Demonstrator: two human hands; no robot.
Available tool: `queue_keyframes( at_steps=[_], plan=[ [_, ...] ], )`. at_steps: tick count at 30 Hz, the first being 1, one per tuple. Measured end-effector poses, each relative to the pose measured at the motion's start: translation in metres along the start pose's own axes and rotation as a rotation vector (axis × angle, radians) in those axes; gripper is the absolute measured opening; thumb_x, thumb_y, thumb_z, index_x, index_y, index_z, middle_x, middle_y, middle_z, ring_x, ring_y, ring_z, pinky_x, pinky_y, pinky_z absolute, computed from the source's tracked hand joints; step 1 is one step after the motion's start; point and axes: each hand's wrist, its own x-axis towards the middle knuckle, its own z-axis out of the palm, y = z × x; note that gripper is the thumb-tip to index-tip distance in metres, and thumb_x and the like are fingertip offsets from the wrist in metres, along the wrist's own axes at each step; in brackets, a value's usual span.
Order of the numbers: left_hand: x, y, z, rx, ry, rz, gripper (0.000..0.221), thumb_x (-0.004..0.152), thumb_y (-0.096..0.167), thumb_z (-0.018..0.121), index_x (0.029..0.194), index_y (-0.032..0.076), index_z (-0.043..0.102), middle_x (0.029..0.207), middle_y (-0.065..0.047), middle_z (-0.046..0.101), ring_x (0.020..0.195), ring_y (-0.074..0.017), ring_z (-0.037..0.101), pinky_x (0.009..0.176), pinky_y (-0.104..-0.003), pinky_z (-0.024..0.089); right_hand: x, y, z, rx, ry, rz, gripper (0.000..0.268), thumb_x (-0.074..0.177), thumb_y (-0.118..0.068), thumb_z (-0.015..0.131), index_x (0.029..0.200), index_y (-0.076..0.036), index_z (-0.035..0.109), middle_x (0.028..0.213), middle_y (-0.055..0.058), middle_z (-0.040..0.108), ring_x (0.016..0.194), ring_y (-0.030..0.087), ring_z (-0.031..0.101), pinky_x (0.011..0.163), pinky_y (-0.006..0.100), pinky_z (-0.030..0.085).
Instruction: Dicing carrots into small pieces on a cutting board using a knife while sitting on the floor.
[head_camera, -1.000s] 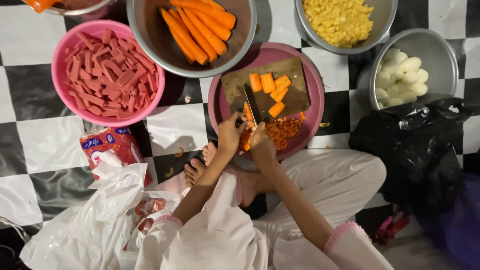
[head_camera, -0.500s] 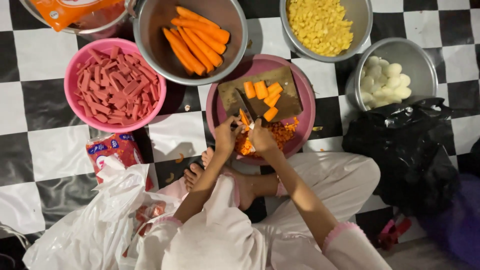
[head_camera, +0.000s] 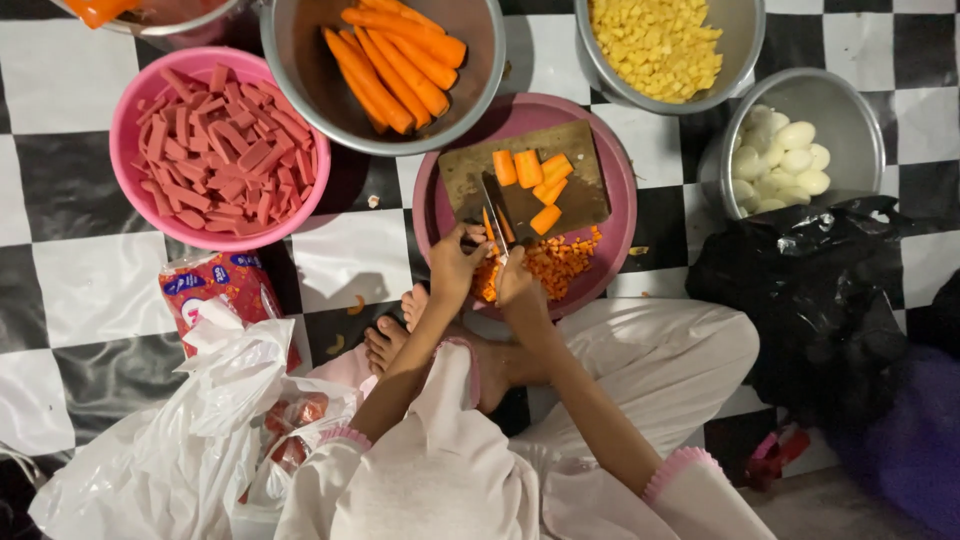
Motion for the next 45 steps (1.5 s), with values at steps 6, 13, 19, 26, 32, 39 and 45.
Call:
queue_keyframes(
  at_steps=[6,13,19,26,32,39,45],
  plan=[
    [0.001,-0.007,0.003,0.192,0.03,0.126,0.023,0.084,0.027,0.084,0.094,0.011,0.07,0.085,-0.007,0.076,0.087,-0.0319,0.074,0.083,-0.041,0.058,0.015,0.004,0.021,-0.071,-0.269,0.191,0.048,0.102,-0.022,0.041,0.142,0.004,0.039,0.082,0.026,0.072,0.074,0.043,0.074,0.058,0.051,0.06],
    [0.001,0.003,0.0,0.252,0.024,0.123,0.019,0.085,0.022,0.082,0.093,0.013,0.068,0.085,-0.007,0.076,0.087,-0.0333,0.074,0.081,-0.042,0.058,0.031,0.013,0.053,-0.229,-0.093,0.048,0.046,0.099,-0.012,0.045,0.14,0.007,0.046,0.076,0.022,0.073,0.067,0.033,0.075,0.052,0.042,0.061],
    [0.001,0.0,0.003,0.259,-0.001,0.122,0.019,0.089,0.024,0.079,0.098,0.014,0.067,0.09,-0.007,0.076,0.09,-0.032,0.075,0.083,-0.041,0.059,0.021,0.032,0.032,-0.088,-0.014,-0.043,0.045,0.103,-0.032,0.048,0.137,-0.002,0.044,0.071,0.021,0.071,0.063,0.036,0.074,0.055,0.043,0.059],
    [0.015,0.008,-0.015,0.615,-0.155,0.286,0.021,0.102,0.033,0.061,0.122,0.025,0.058,0.108,-0.005,0.072,0.1,-0.0301,0.073,0.087,-0.045,0.06,0.015,0.054,-0.027,-0.589,0.684,-0.644,0.034,0.09,-0.01,0.069,0.12,-0.008,0.052,0.111,0.03,0.067,0.055,0.018,0.062,0.048,0.03,0.044],
    [0.047,0.049,-0.035,0.101,-0.609,0.765,0.034,0.107,0.029,0.056,0.14,0.02,0.056,0.135,-0.007,0.06,0.135,-0.0271,0.05,0.105,-0.038,0.047,-0.009,0.097,-0.025,-0.622,0.52,-0.54,0.046,0.101,-0.014,0.058,0.132,-0.006,0.026,0.132,0.036,0.051,0.057,0.019,0.06,0.054,0.032,0.046],
    [0.076,-0.025,-0.009,0.639,-0.305,1.058,0.034,0.098,0.046,0.057,0.111,0.016,0.067,0.116,-0.004,0.06,0.119,-0.0255,0.052,0.098,-0.035,0.047,-0.021,0.068,-0.065,0.415,0.064,-0.016,0.026,0.103,-0.023,0.053,0.109,0.001,0.045,0.065,0.024,0.063,0.055,0.043,0.065,0.048,0.049,0.045],
    [0.033,-0.044,0.015,0.883,0.083,0.706,0.023,0.084,0.043,0.073,0.095,0.024,0.069,0.1,0.005,0.056,0.103,-0.0215,0.059,0.071,-0.035,0.058,-0.002,0.082,-0.004,-0.174,0.075,-0.03,0.042,0.104,-0.046,0.044,0.128,-0.012,0.047,0.07,0.012,0.068,0.06,0.032,0.073,0.053,0.042,0.059]
  ],
)
